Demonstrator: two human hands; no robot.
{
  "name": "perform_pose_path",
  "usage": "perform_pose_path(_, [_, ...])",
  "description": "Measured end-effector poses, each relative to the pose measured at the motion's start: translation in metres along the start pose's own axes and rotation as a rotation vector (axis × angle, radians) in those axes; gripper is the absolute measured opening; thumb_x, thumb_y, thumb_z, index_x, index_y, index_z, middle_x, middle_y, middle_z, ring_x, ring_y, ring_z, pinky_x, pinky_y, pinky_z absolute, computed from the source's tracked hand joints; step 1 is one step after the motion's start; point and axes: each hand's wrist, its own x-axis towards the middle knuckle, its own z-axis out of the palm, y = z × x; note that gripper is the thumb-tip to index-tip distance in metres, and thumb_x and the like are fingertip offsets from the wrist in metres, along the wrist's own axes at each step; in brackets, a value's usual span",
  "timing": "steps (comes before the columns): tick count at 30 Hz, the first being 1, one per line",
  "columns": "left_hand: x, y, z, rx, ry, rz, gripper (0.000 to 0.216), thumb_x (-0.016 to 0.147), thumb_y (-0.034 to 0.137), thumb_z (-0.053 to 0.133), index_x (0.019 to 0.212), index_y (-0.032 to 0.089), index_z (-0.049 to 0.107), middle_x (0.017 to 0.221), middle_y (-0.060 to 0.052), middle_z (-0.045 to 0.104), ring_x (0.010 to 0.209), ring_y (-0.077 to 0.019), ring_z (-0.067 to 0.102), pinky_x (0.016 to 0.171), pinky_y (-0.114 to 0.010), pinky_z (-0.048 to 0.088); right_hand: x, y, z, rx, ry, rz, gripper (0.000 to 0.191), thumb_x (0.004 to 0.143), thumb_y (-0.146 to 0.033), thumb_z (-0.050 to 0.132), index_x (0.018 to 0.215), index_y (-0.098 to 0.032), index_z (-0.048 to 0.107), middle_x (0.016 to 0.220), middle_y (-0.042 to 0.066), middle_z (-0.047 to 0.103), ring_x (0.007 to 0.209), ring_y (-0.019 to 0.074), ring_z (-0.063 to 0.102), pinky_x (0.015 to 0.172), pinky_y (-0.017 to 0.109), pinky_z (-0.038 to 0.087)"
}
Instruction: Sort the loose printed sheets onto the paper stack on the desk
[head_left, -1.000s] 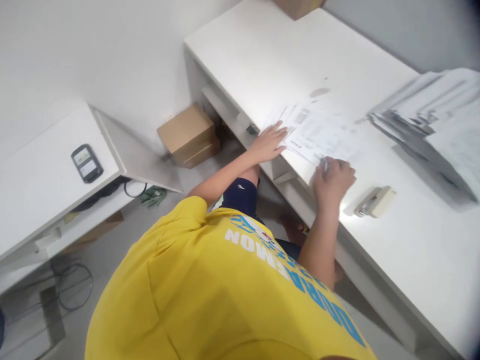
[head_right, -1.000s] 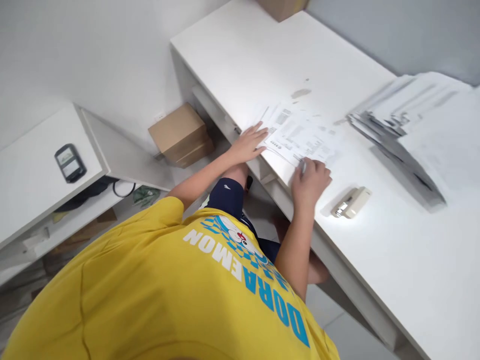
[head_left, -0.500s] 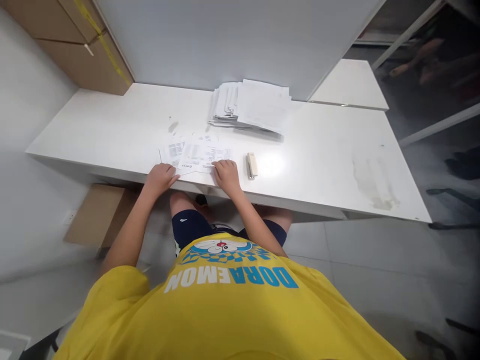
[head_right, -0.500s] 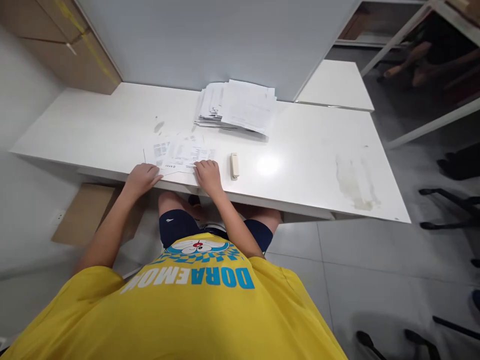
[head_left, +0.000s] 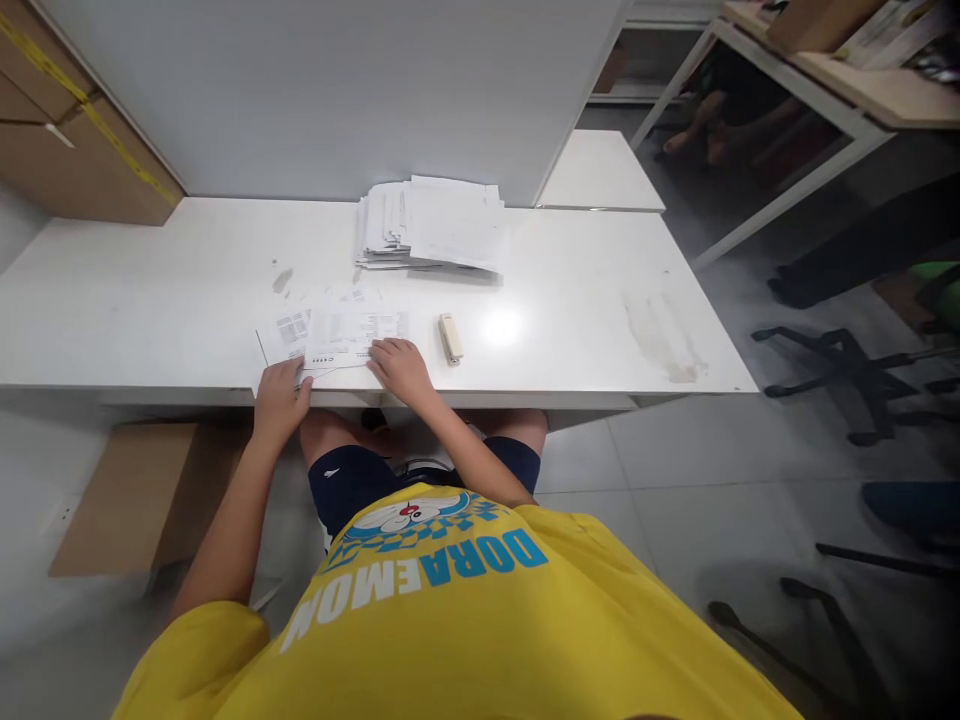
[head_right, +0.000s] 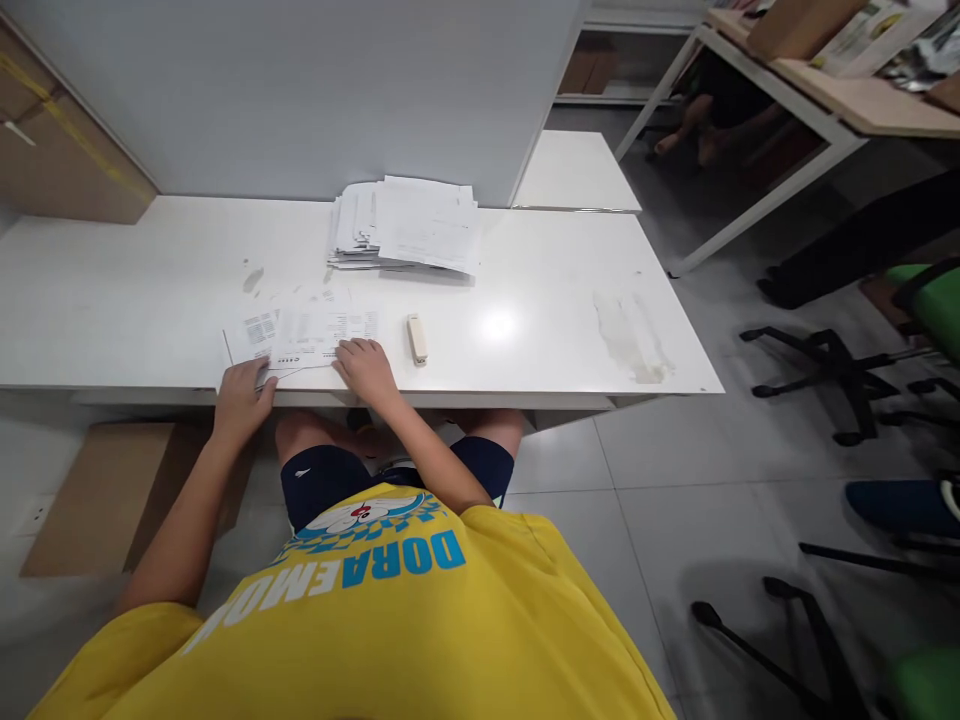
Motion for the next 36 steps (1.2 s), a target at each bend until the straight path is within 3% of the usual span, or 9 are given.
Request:
perform_pose_path(4, [-0.004, 0.001, 0.002, -0.046, -0.018, -0.002, 0.035, 0.093, 0.034, 0.046, 0.122, 0.02, 0.059, 0.117, -0.015, 0.065, 0.113, -0.0316, 0.057, 0.101, -0.048, 0.046, 0.004, 0.0, 0.002, -0.012, 0.056, 0.078, 0.039, 0.104, -0.025, 0.031, 0.111, -0.014, 0.068, 0.129, 0.013, 0.066, 0.119, 0.0268, 0.056, 0.106, 0.043, 0.041])
perform_pose_path(9, [-0.008, -0.005, -0.01, -0.09, -0.119, 0.123, 0.034, 0.09, 0.026, 0.045, 0.119, 0.024, 0.064, 0.116, -0.013, 0.067, 0.111, -0.0306, 0.06, 0.097, -0.048, 0.051, 0.005, -0.001, 0.001, -0.01, 0.045, 0.095, 0.039, 0.104, -0.024, 0.031, 0.113, -0.011, 0.067, 0.131, 0.015, 0.064, 0.12, 0.0283, 0.055, 0.107, 0.044, 0.04])
perform_pose_path(13, [-0.006, -0.006, -0.015, -0.068, -0.16, 0.163, 0.036, 0.086, 0.016, 0.041, 0.107, 0.024, 0.069, 0.107, -0.012, 0.071, 0.103, -0.0292, 0.064, 0.092, -0.048, 0.054, 0.006, 0.0, 0.003, 0.004, -0.018, -0.032, 0.034, 0.102, -0.021, 0.038, 0.126, -0.013, 0.061, 0.138, 0.017, 0.059, 0.132, 0.0273, 0.049, 0.112, 0.046, 0.035])
perform_pose_path(18, [-0.002, 0.001, -0.013, -0.027, -0.115, 0.195, 0.031, 0.089, 0.025, 0.047, 0.113, 0.024, 0.066, 0.113, -0.013, 0.068, 0.11, -0.0304, 0.061, 0.096, -0.048, 0.052, 0.008, 0.004, 0.006, 0.016, -0.082, -0.166, 0.04, 0.102, -0.02, 0.038, 0.138, -0.013, 0.053, 0.149, 0.015, 0.051, 0.141, 0.0266, 0.044, 0.118, 0.046, 0.031])
perform_pose_path(25, [-0.001, 0.009, -0.025, -0.052, -0.098, 0.184, 0.032, 0.091, 0.018, 0.039, 0.103, 0.022, 0.068, 0.104, -0.011, 0.071, 0.101, -0.028, 0.065, 0.089, -0.045, 0.055, 0.0, 0.0, -0.002, 0.055, -0.117, -0.255, 0.049, 0.099, -0.041, 0.048, 0.143, -0.018, 0.051, 0.147, 0.012, 0.054, 0.139, 0.0272, 0.046, 0.118, 0.048, 0.033])
perform_pose_path(28, [0.006, 0.02, -0.038, -0.089, -0.032, 0.215, 0.032, 0.092, 0.016, 0.038, 0.105, 0.023, 0.067, 0.109, -0.009, 0.072, 0.109, -0.0256, 0.065, 0.101, -0.048, 0.051, -0.003, -0.001, -0.005, 0.052, -0.053, -0.291, 0.049, 0.1, -0.037, 0.046, 0.144, -0.016, 0.049, 0.153, 0.01, 0.047, 0.14, 0.0251, 0.045, 0.118, 0.044, 0.032])
perform_pose_path(31, [0.01, 0.041, -0.051, -0.18, -0.004, 0.244, 0.03, 0.092, 0.015, 0.043, 0.106, 0.026, 0.068, 0.112, -0.006, 0.072, 0.12, -0.024, 0.061, 0.115, -0.052, 0.04, -0.005, 0.001, -0.004, 0.061, 0.03, -0.251, 0.043, 0.1, -0.019, 0.038, 0.139, -0.015, 0.056, 0.147, 0.009, 0.054, 0.134, 0.0219, 0.051, 0.111, 0.039, 0.04])
perform_pose_path(33, [0.005, 0.06, -0.053, -0.294, 0.071, 0.152, 0.023, 0.091, 0.019, 0.05, 0.104, 0.027, 0.068, 0.112, -0.005, 0.072, 0.129, -0.0254, 0.056, 0.12, -0.054, 0.032, -0.01, 0.003, -0.001, 0.08, 0.082, -0.222, 0.045, 0.097, -0.012, 0.035, 0.134, -0.017, 0.06, 0.137, 0.009, 0.064, 0.128, 0.0205, 0.057, 0.104, 0.038, 0.045])
perform_pose_path(36, [-0.016, 0.092, -0.046, -0.63, 0.484, -0.316, 0.023, 0.09, 0.035, 0.06, 0.11, 0.024, 0.065, 0.123, -0.008, 0.066, 0.14, -0.0266, 0.044, 0.122, -0.051, 0.028, -0.024, 0.004, 0.004, 0.107, 0.212, -0.227, 0.046, 0.095, -0.009, 0.036, 0.128, -0.02, 0.065, 0.128, 0.008, 0.069, 0.124, 0.0202, 0.06, 0.101, 0.04, 0.047])
